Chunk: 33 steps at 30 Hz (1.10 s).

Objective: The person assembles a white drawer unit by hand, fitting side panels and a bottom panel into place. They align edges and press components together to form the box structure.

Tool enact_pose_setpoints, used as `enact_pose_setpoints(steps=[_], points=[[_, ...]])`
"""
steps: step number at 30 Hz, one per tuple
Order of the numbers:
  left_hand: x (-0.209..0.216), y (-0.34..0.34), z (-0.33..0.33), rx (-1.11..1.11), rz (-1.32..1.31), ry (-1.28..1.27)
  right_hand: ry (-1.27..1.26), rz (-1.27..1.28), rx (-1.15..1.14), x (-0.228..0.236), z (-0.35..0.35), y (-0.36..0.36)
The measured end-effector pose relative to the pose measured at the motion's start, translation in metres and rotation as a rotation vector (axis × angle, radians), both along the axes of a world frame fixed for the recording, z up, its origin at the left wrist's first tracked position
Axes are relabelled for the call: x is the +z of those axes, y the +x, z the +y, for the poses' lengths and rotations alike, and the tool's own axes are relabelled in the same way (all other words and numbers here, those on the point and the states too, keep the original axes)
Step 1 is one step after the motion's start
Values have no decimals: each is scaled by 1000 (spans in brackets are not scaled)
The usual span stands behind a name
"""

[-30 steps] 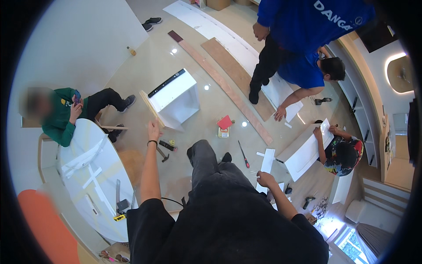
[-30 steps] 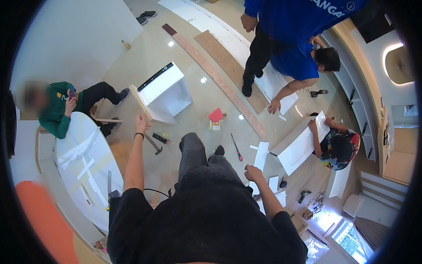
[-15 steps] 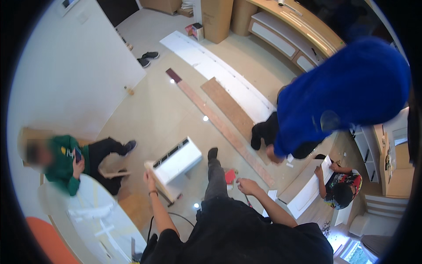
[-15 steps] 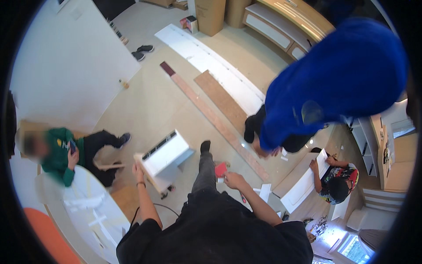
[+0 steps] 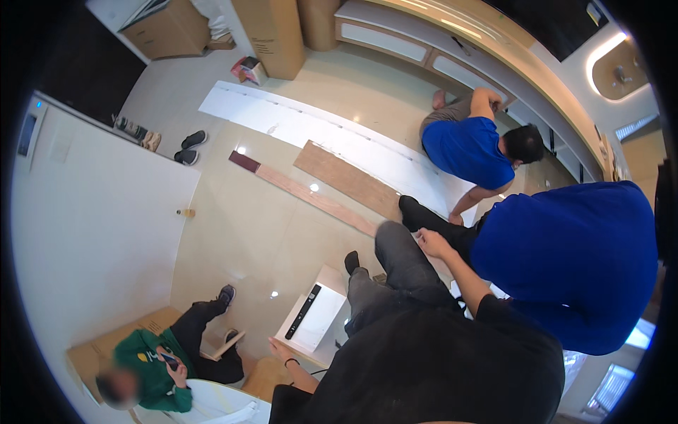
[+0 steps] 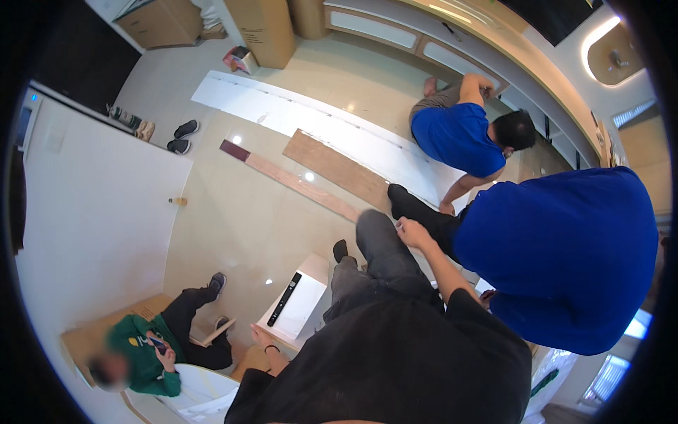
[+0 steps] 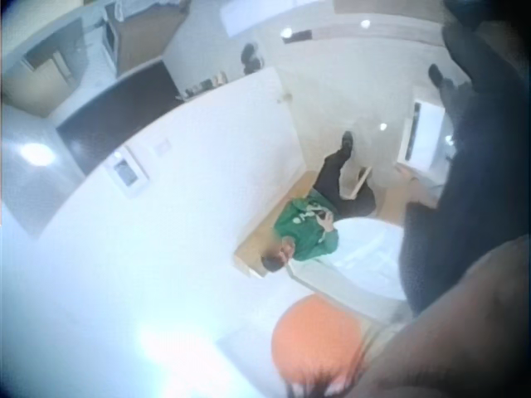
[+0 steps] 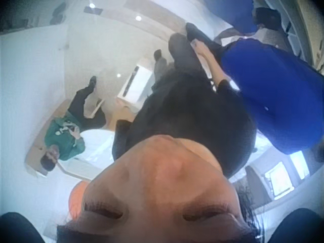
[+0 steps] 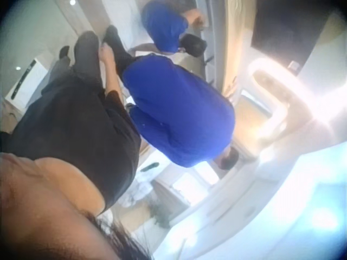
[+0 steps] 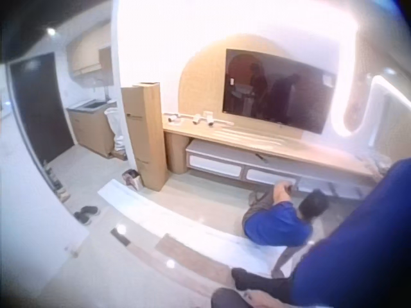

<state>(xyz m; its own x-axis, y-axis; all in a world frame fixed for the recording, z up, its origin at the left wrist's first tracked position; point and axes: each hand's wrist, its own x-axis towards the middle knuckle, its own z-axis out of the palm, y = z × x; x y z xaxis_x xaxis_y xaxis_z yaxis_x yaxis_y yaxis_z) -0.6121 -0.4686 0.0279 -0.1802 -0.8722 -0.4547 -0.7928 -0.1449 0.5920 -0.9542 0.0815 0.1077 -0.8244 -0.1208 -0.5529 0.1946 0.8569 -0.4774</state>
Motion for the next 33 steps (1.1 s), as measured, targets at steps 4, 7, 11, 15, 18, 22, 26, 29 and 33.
enact_pose_setpoints(steps=[4, 7, 11, 15, 18, 22, 26, 29, 33], points=[[14, 6, -7, 54, 81, -92, 71, -54, 9, -12, 35, -34], [26, -5, -15, 3, -12, -97, 125, -148, 48, -33, 57, -59], [43, -65, 1, -25, -254, -317, 147, -259, 128, -70, 81, -116], [76, -160, 38, -11, -513, -561, 64, -200, 162, -95, 97, -202], [111, -235, 60, 35, -672, -691, -76, -98, 1, -94, 120, -267], [162, -324, 73, 125, -798, -833, -67, -44, -180, -94, 144, -333], [179, -411, 80, 213, -785, -934, 91, -107, -76, -107, 158, -390], [119, -497, 109, 18, -422, -1057, 123, -480, 75, -116, 160, -441], [3, -636, 179, -1055, -722, -376, 52, -669, 521, -112, 166, -578]])
